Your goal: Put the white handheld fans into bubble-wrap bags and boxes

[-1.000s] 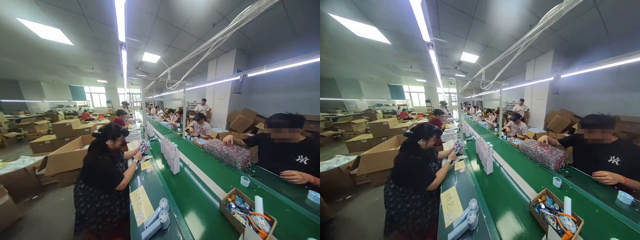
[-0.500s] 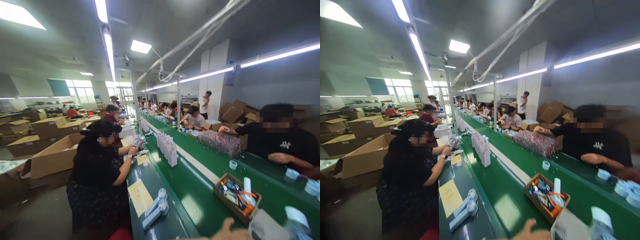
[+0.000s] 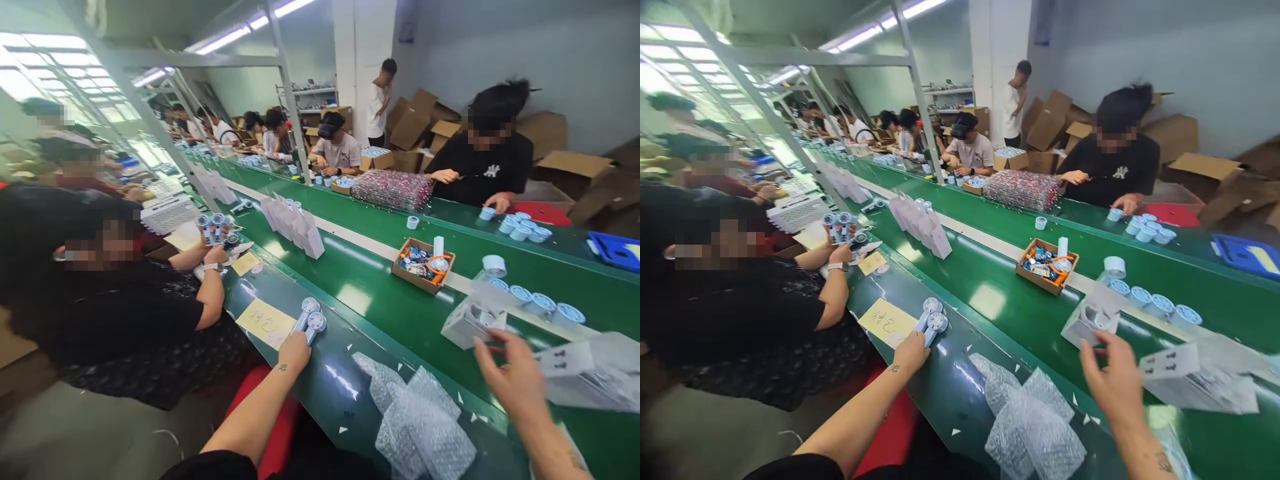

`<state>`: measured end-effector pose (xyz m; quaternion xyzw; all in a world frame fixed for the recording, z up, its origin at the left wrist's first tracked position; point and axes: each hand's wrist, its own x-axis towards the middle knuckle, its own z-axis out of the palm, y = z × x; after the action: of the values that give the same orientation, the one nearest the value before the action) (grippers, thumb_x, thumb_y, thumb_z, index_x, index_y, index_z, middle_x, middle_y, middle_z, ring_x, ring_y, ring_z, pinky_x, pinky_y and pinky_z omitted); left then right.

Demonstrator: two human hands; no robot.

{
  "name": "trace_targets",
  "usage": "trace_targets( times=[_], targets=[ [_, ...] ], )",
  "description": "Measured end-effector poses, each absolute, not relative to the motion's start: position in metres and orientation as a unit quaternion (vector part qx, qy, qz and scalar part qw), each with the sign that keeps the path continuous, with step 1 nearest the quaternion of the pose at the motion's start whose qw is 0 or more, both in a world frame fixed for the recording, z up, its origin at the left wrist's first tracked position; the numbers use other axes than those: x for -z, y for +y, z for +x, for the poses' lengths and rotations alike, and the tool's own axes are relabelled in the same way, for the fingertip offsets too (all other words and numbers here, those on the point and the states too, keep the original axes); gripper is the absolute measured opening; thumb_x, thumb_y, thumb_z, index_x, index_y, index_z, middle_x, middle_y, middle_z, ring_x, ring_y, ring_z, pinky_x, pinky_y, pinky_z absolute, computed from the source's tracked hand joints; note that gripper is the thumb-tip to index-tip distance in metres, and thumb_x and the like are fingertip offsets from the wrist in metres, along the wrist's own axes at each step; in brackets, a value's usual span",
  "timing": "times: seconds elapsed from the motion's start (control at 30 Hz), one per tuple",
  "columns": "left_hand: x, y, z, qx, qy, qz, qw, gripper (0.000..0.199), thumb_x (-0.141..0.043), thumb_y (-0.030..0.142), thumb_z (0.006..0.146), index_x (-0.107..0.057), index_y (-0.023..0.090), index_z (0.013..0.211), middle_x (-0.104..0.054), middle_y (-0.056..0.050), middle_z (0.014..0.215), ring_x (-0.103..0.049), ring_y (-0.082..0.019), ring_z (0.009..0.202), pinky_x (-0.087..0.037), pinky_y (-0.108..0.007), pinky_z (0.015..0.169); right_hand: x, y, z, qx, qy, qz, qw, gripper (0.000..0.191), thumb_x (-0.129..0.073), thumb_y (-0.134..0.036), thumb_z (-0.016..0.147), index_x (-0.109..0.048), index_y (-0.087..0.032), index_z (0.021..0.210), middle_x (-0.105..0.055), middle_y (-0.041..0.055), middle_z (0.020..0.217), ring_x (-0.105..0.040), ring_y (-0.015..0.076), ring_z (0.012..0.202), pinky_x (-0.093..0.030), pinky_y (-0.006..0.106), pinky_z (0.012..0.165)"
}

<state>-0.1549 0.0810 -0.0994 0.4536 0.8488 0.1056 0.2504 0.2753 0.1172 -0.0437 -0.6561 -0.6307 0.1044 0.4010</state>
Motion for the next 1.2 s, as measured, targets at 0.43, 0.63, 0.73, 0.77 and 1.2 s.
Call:
trace_targets(
  times=[0.43, 0.63, 0.73, 0.77, 1.2],
  targets=[
    [0.072, 0.038, 0.037, -0.270, 0.512, 0.529, 0.621, 0.049, -0.041, 0.061, 0.084, -0.055, 0.017, 0.071, -0.054, -0.003, 0.061, -0.055, -0.016, 0.059, -0.044, -0.027, 0.054, 0.051, 0.042, 0.187, -0.657, -0.131, -0.502, 0.546, 0.032, -0.070, -0.046, 0.076, -0.068, -0.016, 0.087, -0.073, 0.0048, 0.078, -0.067, 0.0162, 0.066, -0.056, 0.027, 0.063],
    [0.102, 0.015, 0.116, 0.012, 0.386, 0.824, 0.415, 0.035, -0.065, 0.038, 0.077, -0.063, 0.014, 0.103, -0.064, -0.017, 0.110, -0.060, -0.032, 0.102, -0.046, -0.040, 0.087, 0.022, 0.008, 0.286, -0.529, -0.096, -0.552, 0.637, 0.035, -0.077, -0.040, 0.071, -0.064, -0.017, 0.094, -0.071, 0.0013, 0.068, -0.064, 0.0145, 0.049, -0.055, 0.024, 0.046],
    [0.123, 0.009, 0.141, 0.075, 0.415, 0.817, 0.393, 0.047, -0.075, 0.023, 0.067, -0.061, 0.006, 0.109, -0.060, -0.026, 0.116, -0.055, -0.042, 0.112, -0.044, -0.048, 0.091, 0.013, -0.023, 0.308, -0.533, -0.087, -0.553, 0.634, 0.040, -0.081, -0.039, 0.067, -0.063, -0.018, 0.096, -0.073, 0.0027, 0.072, -0.066, 0.0163, 0.052, -0.056, 0.025, 0.048],
    [0.129, 0.010, 0.144, 0.077, 0.424, 0.811, 0.396, 0.042, -0.072, 0.015, 0.067, -0.062, 0.005, 0.107, -0.061, -0.027, 0.115, -0.055, -0.042, 0.112, -0.043, -0.048, 0.092, 0.014, -0.034, 0.312, -0.545, -0.077, -0.552, 0.626, 0.042, -0.081, -0.039, 0.066, -0.063, -0.018, 0.097, -0.073, 0.0037, 0.074, -0.067, 0.0171, 0.054, -0.057, 0.026, 0.049],
    [0.092, 0.024, 0.116, -0.121, 0.498, 0.578, 0.635, 0.013, -0.057, 0.025, 0.070, -0.062, 0.014, 0.073, -0.059, -0.002, 0.063, -0.050, -0.012, 0.055, -0.038, -0.023, 0.055, 0.066, -0.068, 0.275, -0.780, -0.065, -0.418, 0.462, 0.048, -0.081, -0.036, 0.062, -0.058, -0.017, 0.100, -0.066, 0.0018, 0.076, -0.066, 0.0181, 0.063, -0.052, 0.024, 0.041]
  ],
)
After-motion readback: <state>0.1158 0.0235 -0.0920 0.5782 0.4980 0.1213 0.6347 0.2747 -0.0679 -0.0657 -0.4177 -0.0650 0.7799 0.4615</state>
